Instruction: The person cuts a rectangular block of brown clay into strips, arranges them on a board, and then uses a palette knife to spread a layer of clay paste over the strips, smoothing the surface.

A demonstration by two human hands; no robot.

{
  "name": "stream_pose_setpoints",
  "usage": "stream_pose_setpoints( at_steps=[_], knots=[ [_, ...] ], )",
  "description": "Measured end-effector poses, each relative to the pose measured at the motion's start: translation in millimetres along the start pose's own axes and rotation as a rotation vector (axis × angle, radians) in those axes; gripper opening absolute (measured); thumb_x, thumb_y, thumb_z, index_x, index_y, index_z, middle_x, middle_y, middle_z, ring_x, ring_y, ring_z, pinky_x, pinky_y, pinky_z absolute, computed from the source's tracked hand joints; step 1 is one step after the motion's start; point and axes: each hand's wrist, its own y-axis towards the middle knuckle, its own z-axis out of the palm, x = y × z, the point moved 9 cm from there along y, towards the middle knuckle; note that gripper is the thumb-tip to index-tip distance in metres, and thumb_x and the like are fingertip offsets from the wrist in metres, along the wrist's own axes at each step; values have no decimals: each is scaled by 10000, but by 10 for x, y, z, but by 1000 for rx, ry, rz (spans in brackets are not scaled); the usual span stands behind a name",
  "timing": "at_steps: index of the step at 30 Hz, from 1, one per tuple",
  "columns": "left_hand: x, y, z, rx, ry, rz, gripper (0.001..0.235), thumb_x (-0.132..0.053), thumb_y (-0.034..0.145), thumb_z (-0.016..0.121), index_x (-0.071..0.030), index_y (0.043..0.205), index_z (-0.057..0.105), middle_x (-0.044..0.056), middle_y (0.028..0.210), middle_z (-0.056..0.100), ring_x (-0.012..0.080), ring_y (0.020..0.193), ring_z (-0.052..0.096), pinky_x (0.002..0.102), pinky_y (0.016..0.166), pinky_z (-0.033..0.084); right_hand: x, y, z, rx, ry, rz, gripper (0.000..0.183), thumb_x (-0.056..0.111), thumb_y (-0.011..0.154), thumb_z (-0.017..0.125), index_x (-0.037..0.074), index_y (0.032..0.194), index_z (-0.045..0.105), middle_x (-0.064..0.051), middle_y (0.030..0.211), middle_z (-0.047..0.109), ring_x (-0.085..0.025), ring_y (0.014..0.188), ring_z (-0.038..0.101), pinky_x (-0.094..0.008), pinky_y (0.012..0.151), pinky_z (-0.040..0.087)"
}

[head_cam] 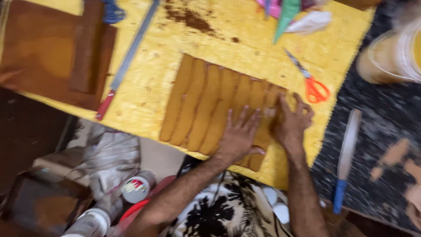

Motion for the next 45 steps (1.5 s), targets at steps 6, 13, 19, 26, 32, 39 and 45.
stream_pose_setpoints(
  at_steps=[6, 13, 19, 26, 32, 39, 45],
  knots=[
    [148, -39, 48, 6, -163, 10, 1130, -797, 820, 533, -5, 1584, 282, 139, 1700, 172, 353, 1582, 89, 655, 1235, 84, -90, -129, -106, 32, 120, 138, 667, 14, 793, 682, 245, 1417, 644, -202, 1647, 377, -457, 1378, 325, -603, 1138, 326],
    [1480, -284, -498, -273, 58, -325, 841, -657, 982, 474, -110, 1606, 333, 101, 1713, 206, 365, 1588, 125, 615, 1255, 108, 1115, -191, -206, -77, 464, -190, 876, 420, 1005, 570, -142, 1599, 254, -312, 1684, 156, -476, 1553, 145, -586, 1235, 149],
    [1611, -359, -536, -314, 6, -348, 828, -669, 969, 455, -150, 1608, 361, 43, 1721, 233, 304, 1604, 171, 600, 1292, 123, 1786, -195, 391, -29, 80, -183, 900, 587, 970, 513, -17, 1591, 271, -201, 1708, 193, -379, 1596, 139, -625, 1261, 101],
    [1683, -317, -445, -330, 9, -304, 826, -652, 992, 421, -107, 1610, 371, 87, 1721, 223, 337, 1591, 161, 612, 1261, 126, 1669, -82, 431, 124, 68, -175, 909, 588, 907, 554, -29, 1540, 341, -212, 1663, 218, -387, 1532, 168, -636, 1183, 136],
    [2591, -250, -714, -343, -216, -420, 823, -440, 912, 690, 20, 1516, 372, 290, 1554, 411, 436, 1505, 311, 553, 1251, 234, 1283, -323, -361, 134, 579, 134, 562, 300, 976, 616, 1, 1446, 543, -215, 1462, 559, -349, 1359, 525, -446, 1108, 412],
    [4644, -1265, -1623, -553, 156, -761, 836, -318, 968, 780, 17, 1601, 348, 304, 1547, 445, 498, 1386, 446, 665, 1082, 352, 137, -1448, -533, 35, 528, 368, 483, 187, 950, 652, 49, 1409, 596, -134, 1267, 724, -264, 1161, 705, -376, 972, 540],
    [4598, -1234, -1641, -598, 452, -808, 902, -375, 951, 815, -44, 1630, 323, 328, 1475, 460, 543, 1148, 496, 681, 888, 399, -1289, -2696, -692, -125, 360, 775, 528, 241, 961, 688, 46, 1442, 594, -166, 1312, 700, -344, 1183, 684, -458, 1000, 526]
  ],
)
